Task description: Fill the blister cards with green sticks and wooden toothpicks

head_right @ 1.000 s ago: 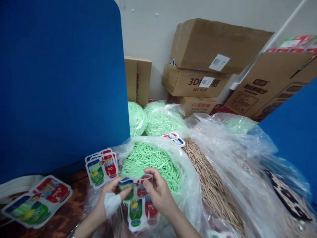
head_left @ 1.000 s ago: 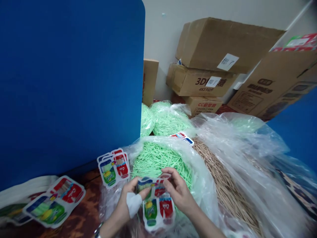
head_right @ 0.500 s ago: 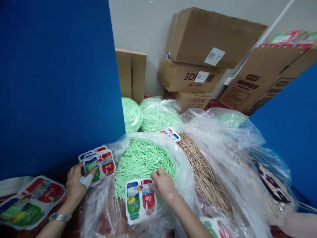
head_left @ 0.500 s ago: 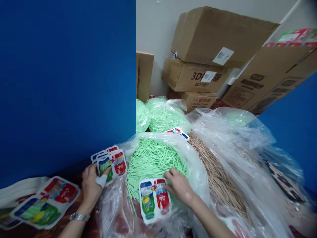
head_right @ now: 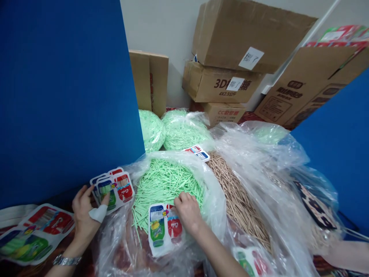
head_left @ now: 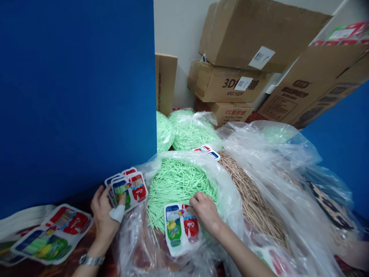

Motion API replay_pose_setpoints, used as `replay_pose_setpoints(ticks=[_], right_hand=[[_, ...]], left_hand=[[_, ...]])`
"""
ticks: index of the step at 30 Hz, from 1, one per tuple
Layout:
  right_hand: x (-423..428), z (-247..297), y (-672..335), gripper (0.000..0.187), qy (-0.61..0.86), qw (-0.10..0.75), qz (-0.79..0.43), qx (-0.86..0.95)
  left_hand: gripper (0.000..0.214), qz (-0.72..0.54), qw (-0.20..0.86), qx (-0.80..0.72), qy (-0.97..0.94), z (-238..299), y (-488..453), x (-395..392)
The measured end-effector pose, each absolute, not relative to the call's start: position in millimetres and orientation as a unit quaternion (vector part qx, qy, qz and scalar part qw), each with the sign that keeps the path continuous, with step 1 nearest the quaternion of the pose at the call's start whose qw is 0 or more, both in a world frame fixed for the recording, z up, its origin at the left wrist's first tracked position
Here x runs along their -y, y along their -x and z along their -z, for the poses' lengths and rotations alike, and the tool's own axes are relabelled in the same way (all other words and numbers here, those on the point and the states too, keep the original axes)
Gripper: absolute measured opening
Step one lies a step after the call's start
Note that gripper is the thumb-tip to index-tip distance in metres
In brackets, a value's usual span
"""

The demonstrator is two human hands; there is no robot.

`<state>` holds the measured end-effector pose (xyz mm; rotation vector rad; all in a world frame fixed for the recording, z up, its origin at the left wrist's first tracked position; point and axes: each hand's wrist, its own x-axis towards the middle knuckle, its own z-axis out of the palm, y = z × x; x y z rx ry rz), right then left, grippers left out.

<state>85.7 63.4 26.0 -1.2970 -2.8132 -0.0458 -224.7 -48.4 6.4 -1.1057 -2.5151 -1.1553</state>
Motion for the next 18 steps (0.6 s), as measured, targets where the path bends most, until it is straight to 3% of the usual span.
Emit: replay_pose_setpoints(ticks=[4,7,9,15,18], right_hand=[[-64.0,-28.1,-93.5,0.007,0.386,0.016,0.049,0.921],[-62.5,-39.4,-98.9,0.013,0.394,0.012,0.023,0.919],[-59.8,-52.4,-102.2,0.014,0.416,0.035,-0.032,0.908],[-42.6,-92.0,-99.9,0.023,0.377,0.158,-0.393,0.824],[-32.0,-90.7,-88.4,0.025,0.353,0.180,-0.584,0.709]], left_hand=[[0.059,0.456,0.017,0.795,0.400,-19.3,188.1,50.7],[0.044,0.479,-0.253,0.724,0.427,-18.4,146.5,57.1],[0.044,0.444,-0.366,0.681,0.453,-14.9,120.1,61.7],[0.090,0.462,-0.429,0.611,0.479,-25.0,81.7,54.5],[0.083,0.454,-0.527,0.554,0.457,-40.2,77.6,42.0]])
